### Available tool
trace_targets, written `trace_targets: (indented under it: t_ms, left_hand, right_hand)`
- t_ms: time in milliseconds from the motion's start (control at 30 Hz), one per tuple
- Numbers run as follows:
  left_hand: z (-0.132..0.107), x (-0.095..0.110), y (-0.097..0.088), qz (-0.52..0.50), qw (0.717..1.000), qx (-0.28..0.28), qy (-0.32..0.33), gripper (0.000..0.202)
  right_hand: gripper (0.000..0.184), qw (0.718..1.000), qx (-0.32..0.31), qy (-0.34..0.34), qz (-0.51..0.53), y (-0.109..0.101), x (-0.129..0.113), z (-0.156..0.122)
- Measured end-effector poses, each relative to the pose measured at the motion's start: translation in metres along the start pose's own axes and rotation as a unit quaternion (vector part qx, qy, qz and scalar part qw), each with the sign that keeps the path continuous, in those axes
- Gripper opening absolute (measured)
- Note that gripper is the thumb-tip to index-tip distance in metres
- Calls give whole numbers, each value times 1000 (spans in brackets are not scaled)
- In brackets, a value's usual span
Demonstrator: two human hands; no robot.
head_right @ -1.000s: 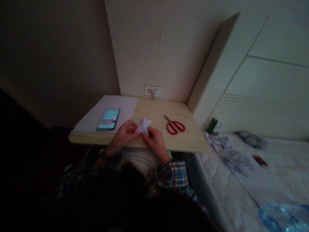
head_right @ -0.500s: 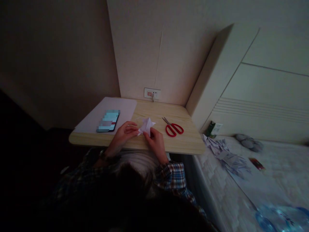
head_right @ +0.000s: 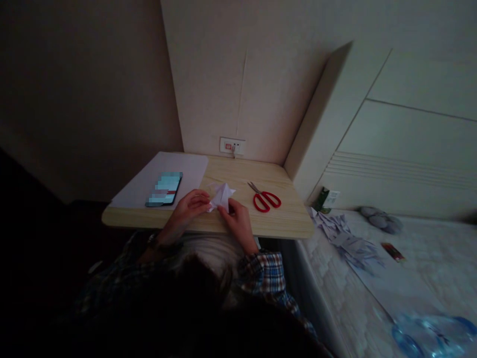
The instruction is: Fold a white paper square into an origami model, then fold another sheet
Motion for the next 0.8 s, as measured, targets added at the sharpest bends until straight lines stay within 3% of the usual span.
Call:
trace_targets:
  t_ms: [333,800]
  left_hand:
    - [-2,11,-2,52,995,8,82,15]
    - [-8,19,-5,75,987,45,134,7]
  right_hand:
    - [21,999,37,-9,5,-6,-2,-1]
    - [24,999,16,18,40,-5,-1,-1]
Point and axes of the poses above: each hand's wrist, its own z-axis towards the middle knuckle, its own y-axis out of the palm, x = y × z, the point moved 8 cm from there along z, towards the middle knuckle, and after that the axes turned 11 degrees about z, right-handed, at the moved point
